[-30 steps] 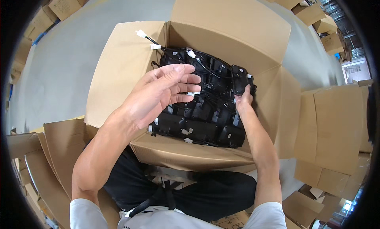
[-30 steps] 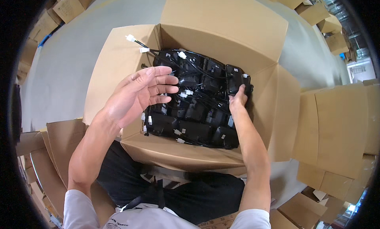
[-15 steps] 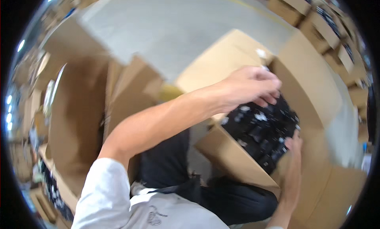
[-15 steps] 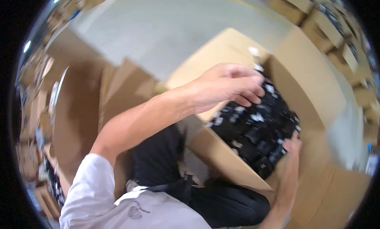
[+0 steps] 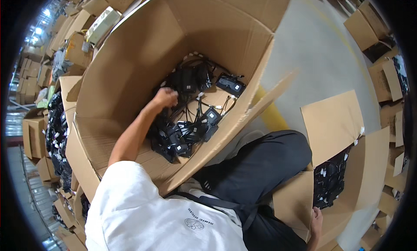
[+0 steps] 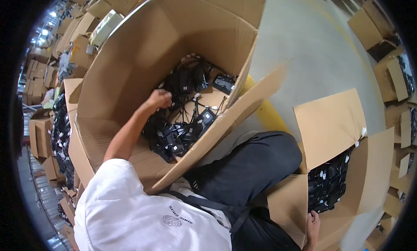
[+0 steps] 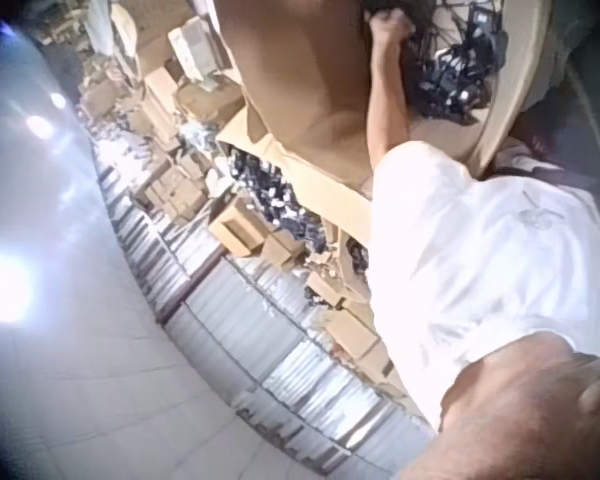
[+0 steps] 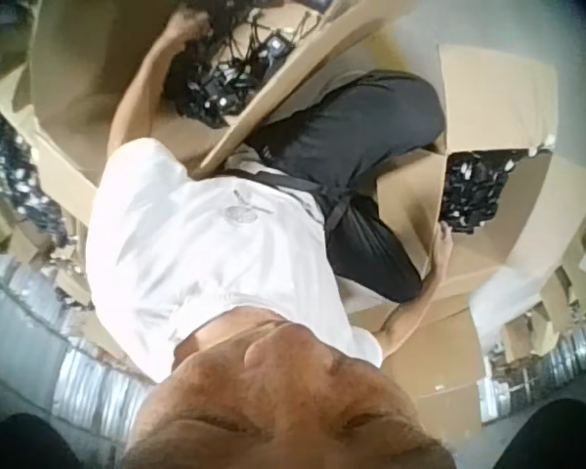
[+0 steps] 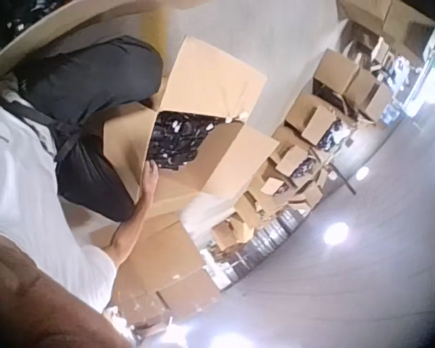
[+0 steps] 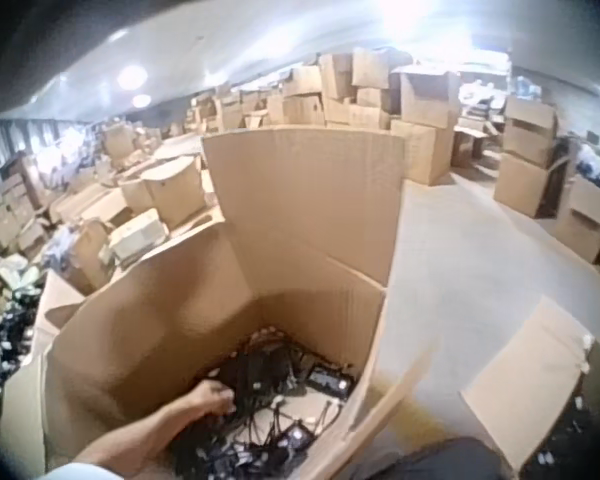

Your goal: The person takes electronic display units with attached cables from a large cardboard box and packs them into another cardboard box by hand.

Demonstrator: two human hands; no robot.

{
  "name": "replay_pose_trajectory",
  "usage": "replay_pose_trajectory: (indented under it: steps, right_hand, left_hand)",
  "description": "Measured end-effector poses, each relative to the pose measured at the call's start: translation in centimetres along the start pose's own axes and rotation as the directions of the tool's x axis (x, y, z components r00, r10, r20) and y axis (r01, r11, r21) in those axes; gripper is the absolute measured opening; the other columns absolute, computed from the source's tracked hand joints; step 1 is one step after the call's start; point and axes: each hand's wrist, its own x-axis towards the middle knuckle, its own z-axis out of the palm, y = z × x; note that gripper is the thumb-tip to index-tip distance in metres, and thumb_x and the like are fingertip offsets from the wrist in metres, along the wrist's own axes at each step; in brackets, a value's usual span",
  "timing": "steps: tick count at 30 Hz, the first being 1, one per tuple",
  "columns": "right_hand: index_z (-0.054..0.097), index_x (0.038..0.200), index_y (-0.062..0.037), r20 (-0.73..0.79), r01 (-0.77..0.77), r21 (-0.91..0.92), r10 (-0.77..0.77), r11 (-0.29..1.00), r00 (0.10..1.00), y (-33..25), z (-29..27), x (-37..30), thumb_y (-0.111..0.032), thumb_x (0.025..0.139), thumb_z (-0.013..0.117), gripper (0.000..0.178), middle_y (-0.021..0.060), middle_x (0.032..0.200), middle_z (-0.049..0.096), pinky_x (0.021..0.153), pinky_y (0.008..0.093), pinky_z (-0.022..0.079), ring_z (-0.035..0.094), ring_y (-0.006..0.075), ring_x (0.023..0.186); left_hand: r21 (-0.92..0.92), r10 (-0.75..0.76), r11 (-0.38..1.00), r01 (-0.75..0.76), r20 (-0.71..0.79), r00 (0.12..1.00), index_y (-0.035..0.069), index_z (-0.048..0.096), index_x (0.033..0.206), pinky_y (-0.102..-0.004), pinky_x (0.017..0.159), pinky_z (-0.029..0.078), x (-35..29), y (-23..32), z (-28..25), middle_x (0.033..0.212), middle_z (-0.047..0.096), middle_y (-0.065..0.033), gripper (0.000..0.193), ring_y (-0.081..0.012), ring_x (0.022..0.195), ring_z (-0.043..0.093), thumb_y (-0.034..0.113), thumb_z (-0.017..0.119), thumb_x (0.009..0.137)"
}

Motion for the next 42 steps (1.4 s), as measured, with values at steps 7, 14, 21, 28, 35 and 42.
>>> replay_pose_trajectory:
  steps: [7,14,21,28,35,42]
  right_hand:
    - [0.064,0.121,0.0046,-0.042,-0.002,0.022,0.003,1.0,0.999,-2.6,-0.8,-2.2,-0.025,0.1,0.059,0.036,0.0079,0.094,0.068,0.08,0.0298,0.049,0.06,0.0143,0.086]
    - [0.065,0.118,0.0049,-0.068,-0.159,-0.088,0.153,0.983,0.986,-1.9,-0.8,-2.2,-0.025,0.101,0.058,0.035,0.0091,0.096,0.069,0.08,0.0295,0.049,0.06,0.0141,0.087]
    - [0.066,0.113,0.0038,-0.121,-0.088,0.024,0.09,0.996,0.989,2.4,-0.8,-2.5,-0.026,0.101,0.056,0.033,0.005,0.089,0.064,0.071,0.0275,0.045,0.056,0.011,0.08]
    - [0.067,0.113,0.0059,-0.12,-0.061,-0.02,0.058,0.998,0.991,2.6,-0.4,-3.2,-0.025,0.1,0.059,0.034,0.0111,0.099,0.07,0.084,0.0311,0.049,0.062,0.0156,0.092]
    - [0.064,0.116,0.0049,-0.052,0.015,-0.014,-0.015,1.0,0.999,-4.5,-0.5,-2.6,-0.019,0.097,0.061,0.031,0.0074,0.086,0.067,0.073,0.0303,0.05,0.06,0.0156,0.078]
    - [0.061,0.12,0.0038,-0.297,0.625,-0.024,-0.602,0.78,0.741,-26.4,0.5,-7.9,-0.012,0.094,0.063,0.031,0.0111,0.095,0.068,0.085,0.0295,0.05,0.064,0.0163,0.091]
  left_hand:
    - [0.737,0.225,0.645,-0.202,0.07,0.972,0.0,0.067,0.111,-0.0466,0.095,0.047,-4.0,-11.0,9.6,0.116,0.062,-0.0211,0.053,-0.039,0.114,0.057,0.046,0.072,0.085]
    - [0.71,0.217,0.622,-0.329,0.247,0.944,0.003,0.065,0.112,-0.0462,0.092,0.049,-2.4,-7.7,12.7,0.115,0.066,-0.0176,0.048,-0.0362,0.113,0.06,0.04,0.075,0.083]
    - [0.718,0.086,0.672,-0.183,0.17,0.982,0.007,0.068,0.114,-0.046,0.095,0.05,0.3,-11.7,13.3,0.111,0.07,-0.0206,0.038,-0.0353,0.11,0.065,0.019,0.067,0.079]
    - [-0.027,-0.056,0.997,0.069,0.329,0.943,-0.003,0.07,0.081,-0.0329,0.047,0.043,-0.1,-5.1,3.9,0.062,0.057,-0.0042,0.025,-0.0146,0.052,0.054,0.02,0.07,0.091]
    - [-0.43,0.268,0.894,-0.123,0.294,0.917,0.001,0.061,0.101,-0.0242,0.047,0.03,-9.8,17.8,-5.0,0.06,0.038,0.0065,0.024,-0.0054,0.049,0.032,0.024,0.053,0.105]
    - [-0.418,0.818,0.574,-0.704,0.263,0.511,-0.002,0.059,0.102,-0.0202,0.045,0.032,-24.4,34.5,2.3,0.063,0.042,0.0039,0.029,-0.0044,0.05,0.038,0.026,0.055,0.105]
